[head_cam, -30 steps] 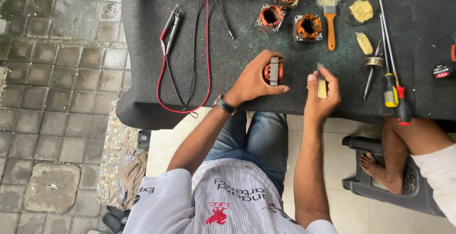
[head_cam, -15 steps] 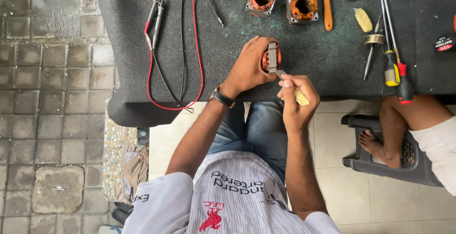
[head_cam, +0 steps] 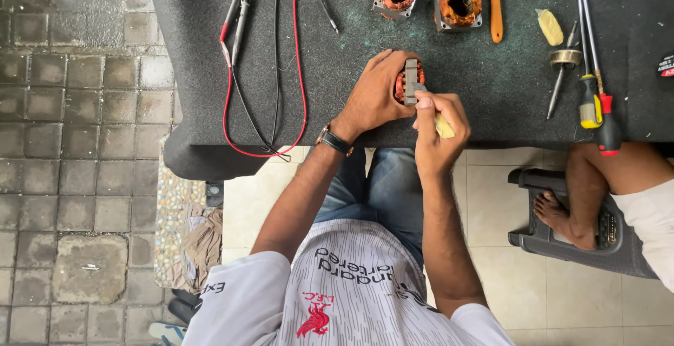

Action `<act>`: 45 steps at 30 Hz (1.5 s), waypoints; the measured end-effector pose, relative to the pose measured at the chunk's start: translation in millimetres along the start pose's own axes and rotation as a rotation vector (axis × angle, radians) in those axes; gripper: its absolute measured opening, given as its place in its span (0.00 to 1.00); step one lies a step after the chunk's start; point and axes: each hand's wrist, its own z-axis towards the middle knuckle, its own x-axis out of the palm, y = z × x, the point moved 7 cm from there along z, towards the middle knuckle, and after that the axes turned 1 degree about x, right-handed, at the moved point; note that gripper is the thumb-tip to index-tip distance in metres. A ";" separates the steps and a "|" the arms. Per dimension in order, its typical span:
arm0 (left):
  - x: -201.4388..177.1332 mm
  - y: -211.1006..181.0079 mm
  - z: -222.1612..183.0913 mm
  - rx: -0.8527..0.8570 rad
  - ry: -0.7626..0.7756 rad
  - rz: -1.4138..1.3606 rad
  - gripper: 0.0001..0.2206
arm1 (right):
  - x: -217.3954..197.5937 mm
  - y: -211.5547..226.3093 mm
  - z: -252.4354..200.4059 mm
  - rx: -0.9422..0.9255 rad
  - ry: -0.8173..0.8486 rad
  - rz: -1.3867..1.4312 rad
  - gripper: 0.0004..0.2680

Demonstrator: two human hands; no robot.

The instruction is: Scraping and cleaning the slots of a motor stator using a small wooden tool at a repair bench

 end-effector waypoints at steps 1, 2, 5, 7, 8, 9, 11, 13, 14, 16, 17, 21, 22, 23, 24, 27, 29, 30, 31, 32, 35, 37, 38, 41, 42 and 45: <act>2.2 0.9 0.0 0.003 0.002 0.001 0.40 | -1.9 4.5 -5.0 -0.001 -0.003 0.000 0.06; 4.4 1.6 0.0 0.004 0.007 -0.006 0.41 | -3.6 7.7 -10.0 0.022 -0.003 -0.016 0.06; -2.6 -2.5 1.6 0.014 0.012 0.004 0.41 | -1.3 5.4 -18.0 0.046 -0.024 -0.037 0.06; 2.3 -4.1 -2.3 0.014 0.026 -0.003 0.39 | -3.3 0.1 -20.2 0.066 -0.045 -0.063 0.06; 6.6 -1.9 -4.8 0.002 0.029 -0.012 0.40 | -3.4 -0.6 -17.8 0.050 -0.049 -0.060 0.06; 4.2 1.8 0.6 0.003 0.025 -0.009 0.40 | 1.1 -2.3 -8.1 0.017 -0.057 -0.046 0.06; 6.1 8.0 1.3 0.004 0.022 -0.010 0.40 | 2.0 2.4 -7.3 0.020 -0.062 -0.050 0.05; 4.3 6.8 0.3 0.000 0.013 -0.008 0.40 | 1.3 6.3 -12.8 0.023 -0.059 -0.050 0.05; 1.4 2.5 0.9 -0.001 0.013 -0.003 0.40 | -0.4 6.4 -17.3 0.040 -0.071 -0.056 0.05; -0.2 -0.7 3.8 -0.005 0.013 0.001 0.40 | -1.4 3.6 -16.9 0.059 -0.081 -0.063 0.06; 0.4 0.0 3.0 -0.010 0.015 0.003 0.39 | 0.0 3.5 -14.0 0.044 -0.078 -0.088 0.05; 6.0 11.2 1.6 -0.029 0.005 -0.005 0.38 | 3.2 -1.7 -0.8 0.010 -0.071 -0.107 0.05; 0.1 6.3 3.7 -0.025 -0.001 0.004 0.38 | 3.4 4.6 -4.1 0.003 -0.071 -0.098 0.05; -1.6 0.5 3.1 -0.013 0.004 0.011 0.38 | 1.4 8.7 -10.1 0.022 -0.069 -0.118 0.05; -3.1 -4.8 2.6 -0.002 0.009 0.017 0.38 | -0.7 12.3 -16.2 0.042 -0.067 -0.139 0.05; 0.9 -4.4 2.9 -0.007 0.004 0.031 0.38 | -4.1 3.2 -19.3 0.038 -0.099 -0.157 0.05; 7.7 7.9 2.0 -0.015 0.009 0.027 0.38 | 1.9 -2.0 -8.3 0.027 -0.095 -0.134 0.05; 9.9 13.4 4.3 -0.014 0.009 0.029 0.38 | 5.1 -3.7 -0.4 0.004 -0.094 -0.106 0.05; 6.9 10.4 5.2 -0.009 0.008 0.031 0.38 | 4.7 -0.3 0.0 -0.001 -0.098 -0.105 0.05; 3.9 7.7 6.3 -0.006 0.011 0.025 0.38 | 5.1 3.0 0.6 -0.004 -0.091 -0.109 0.05; -0.7 -2.3 5.0 -0.001 0.021 0.027 0.38 | -1.1 6.5 -16.4 0.010 -0.093 -0.138 0.05; -0.7 -2.4 6.0 -0.002 0.033 0.030 0.39 | -1.8 4.0 -18.4 0.033 -0.101 -0.166 0.04; 0.1 0.3 6.8 0.000 0.022 0.043 0.37 | -0.7 3.7 -13.0 0.016 -0.111 -0.160 0.04; 5.4 6.1 3.7 -0.005 0.028 0.041 0.36 | 0.7 3.5 -3.3 -0.006 -0.121 -0.164 0.04; 3.8 10.0 5.9 -0.017 0.029 0.037 0.37 | 4.5 2.8 3.5 -0.018 -0.108 -0.163 0.04; -2.6 1.4 6.0 -0.003 0.035 0.042 0.37 | 0.7 20.6 -4.9 0.010 -0.110 -0.172 0.05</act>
